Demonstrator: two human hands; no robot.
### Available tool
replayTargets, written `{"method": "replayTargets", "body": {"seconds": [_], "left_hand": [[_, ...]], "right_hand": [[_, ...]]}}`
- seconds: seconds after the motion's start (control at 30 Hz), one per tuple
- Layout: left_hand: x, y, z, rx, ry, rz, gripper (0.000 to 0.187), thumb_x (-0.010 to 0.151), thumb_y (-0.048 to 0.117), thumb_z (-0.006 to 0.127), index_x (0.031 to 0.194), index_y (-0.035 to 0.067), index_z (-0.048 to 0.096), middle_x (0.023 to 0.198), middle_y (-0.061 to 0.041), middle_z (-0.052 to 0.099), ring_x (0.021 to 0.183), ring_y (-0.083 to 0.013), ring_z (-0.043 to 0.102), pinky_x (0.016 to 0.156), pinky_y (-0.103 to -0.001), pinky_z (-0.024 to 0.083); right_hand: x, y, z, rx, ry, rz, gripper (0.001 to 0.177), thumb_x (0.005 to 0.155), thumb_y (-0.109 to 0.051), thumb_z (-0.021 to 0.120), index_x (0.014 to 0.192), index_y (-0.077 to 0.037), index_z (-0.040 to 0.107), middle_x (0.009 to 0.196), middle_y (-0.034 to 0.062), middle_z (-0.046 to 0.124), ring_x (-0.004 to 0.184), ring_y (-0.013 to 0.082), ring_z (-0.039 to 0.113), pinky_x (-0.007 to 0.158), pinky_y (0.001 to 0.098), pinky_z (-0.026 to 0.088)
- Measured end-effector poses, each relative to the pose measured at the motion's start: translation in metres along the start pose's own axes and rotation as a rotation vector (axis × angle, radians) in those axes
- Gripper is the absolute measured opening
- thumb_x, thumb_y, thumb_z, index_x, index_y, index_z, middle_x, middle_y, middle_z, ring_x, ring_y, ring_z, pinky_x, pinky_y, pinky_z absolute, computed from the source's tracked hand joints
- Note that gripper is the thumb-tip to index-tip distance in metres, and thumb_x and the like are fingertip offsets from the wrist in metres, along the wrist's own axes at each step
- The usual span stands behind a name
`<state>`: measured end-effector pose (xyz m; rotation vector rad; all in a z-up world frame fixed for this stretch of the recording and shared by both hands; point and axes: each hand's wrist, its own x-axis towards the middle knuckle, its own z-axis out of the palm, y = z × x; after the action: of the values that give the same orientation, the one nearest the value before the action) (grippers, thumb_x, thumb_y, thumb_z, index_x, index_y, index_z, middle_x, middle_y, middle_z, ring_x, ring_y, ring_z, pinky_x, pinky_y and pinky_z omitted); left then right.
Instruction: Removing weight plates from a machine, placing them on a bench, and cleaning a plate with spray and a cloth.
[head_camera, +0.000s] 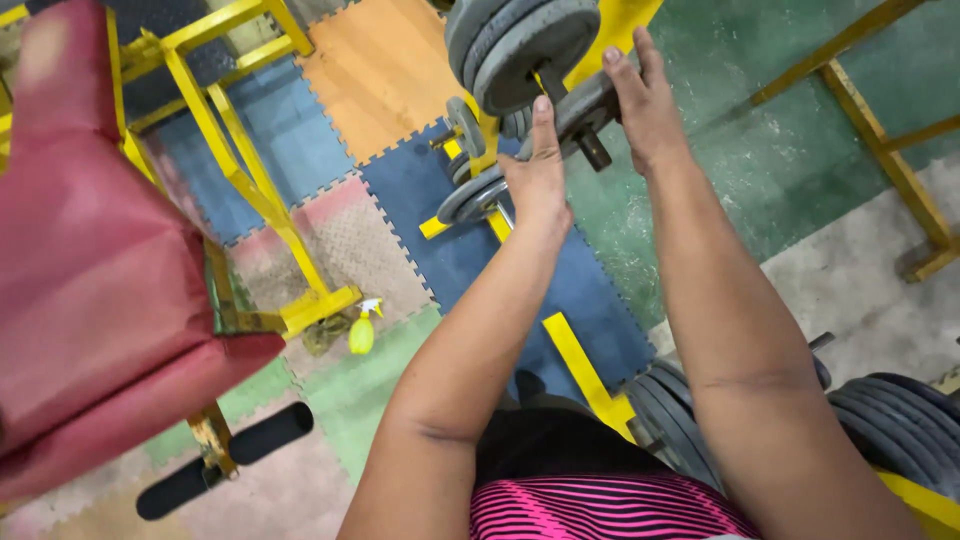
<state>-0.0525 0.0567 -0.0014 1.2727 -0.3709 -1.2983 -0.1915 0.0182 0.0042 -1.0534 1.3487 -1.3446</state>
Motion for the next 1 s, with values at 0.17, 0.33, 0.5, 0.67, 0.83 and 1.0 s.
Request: {"method": "replayTargets", "body": {"seconds": [0.17, 0.33, 0.5, 0.67, 0.83, 1.0], "left_hand": [[-0.041, -0.003, -0.008, -0.023, -0.022, -0.028, 0.113, 0.075, 0.065, 0.076, 0.148, -0.01, 0.034, 0.149, -0.023, 0.052, 0.132, -0.0298, 0.053, 0.111, -0.039, 0.039], [-0.065, -0.027, -0.024, -0.002, -0.04, -0.072, 0.119, 0.068, 0.074, 0.07, 0.147, -0.01, 0.039, 0.147, -0.023, 0.052, 0.132, -0.0305, 0.051, 0.108, -0.042, 0.038], [-0.098, -0.038, -0.042, 0.201, -0.026, -0.193, 0.138, 0.068, 0.086, 0.063, 0.15, -0.019, 0.027, 0.153, -0.03, 0.039, 0.142, -0.0351, 0.042, 0.114, -0.048, 0.036], [-0.129, -0.035, -0.073, 0.154, -0.045, -0.18, 0.136, 0.068, 0.089, 0.056, 0.147, -0.02, 0.033, 0.148, -0.031, 0.047, 0.138, -0.0365, 0.048, 0.11, -0.049, 0.039], [-0.138, -0.035, -0.119, 0.172, 0.064, 0.111, 0.134, 0.072, 0.091, 0.054, 0.15, -0.017, 0.036, 0.15, -0.032, 0.047, 0.142, -0.0359, 0.045, 0.116, -0.043, 0.034], [-0.165, 0.019, -0.168, 0.263, 0.229, 0.184, 0.128, 0.071, 0.084, 0.061, 0.151, -0.01, 0.03, 0.145, -0.03, 0.05, 0.134, -0.0362, 0.051, 0.11, -0.042, 0.04]], "right_hand": [[-0.042, -0.02, -0.014, -0.062, -0.003, -0.009, 0.088, 0.095, -0.048, 0.07, 0.159, -0.004, 0.031, 0.153, 0.0133, 0.05, 0.136, 0.0219, 0.051, 0.114, 0.0354, 0.042], [-0.076, -0.018, -0.037, -0.216, 0.022, -0.015, 0.085, 0.098, -0.055, 0.067, 0.157, -0.001, 0.036, 0.154, 0.0161, 0.051, 0.141, 0.023, 0.051, 0.118, 0.0357, 0.04], [-0.117, -0.019, -0.058, -0.348, -0.007, 0.026, 0.092, 0.098, -0.068, 0.06, 0.157, -0.002, 0.034, 0.156, 0.0185, 0.047, 0.146, 0.0277, 0.046, 0.119, 0.0379, 0.036], [-0.181, -0.064, -0.038, -0.518, -0.034, 0.135, 0.089, 0.093, -0.075, 0.056, 0.156, -0.015, 0.038, 0.152, 0.0145, 0.054, 0.138, 0.0283, 0.051, 0.106, 0.0418, 0.043], [-0.216, -0.072, -0.008, -0.615, -0.144, 0.181, 0.088, 0.085, -0.074, 0.057, 0.153, -0.021, 0.039, 0.141, 0.0138, 0.061, 0.124, 0.029, 0.06, 0.086, 0.0438, 0.052], [-0.224, -0.067, 0.036, -0.529, -0.311, 0.065, 0.083, 0.096, -0.071, 0.057, 0.156, -0.017, 0.036, 0.144, 0.0131, 0.057, 0.121, 0.0235, 0.061, 0.087, 0.0403, 0.057]]}}
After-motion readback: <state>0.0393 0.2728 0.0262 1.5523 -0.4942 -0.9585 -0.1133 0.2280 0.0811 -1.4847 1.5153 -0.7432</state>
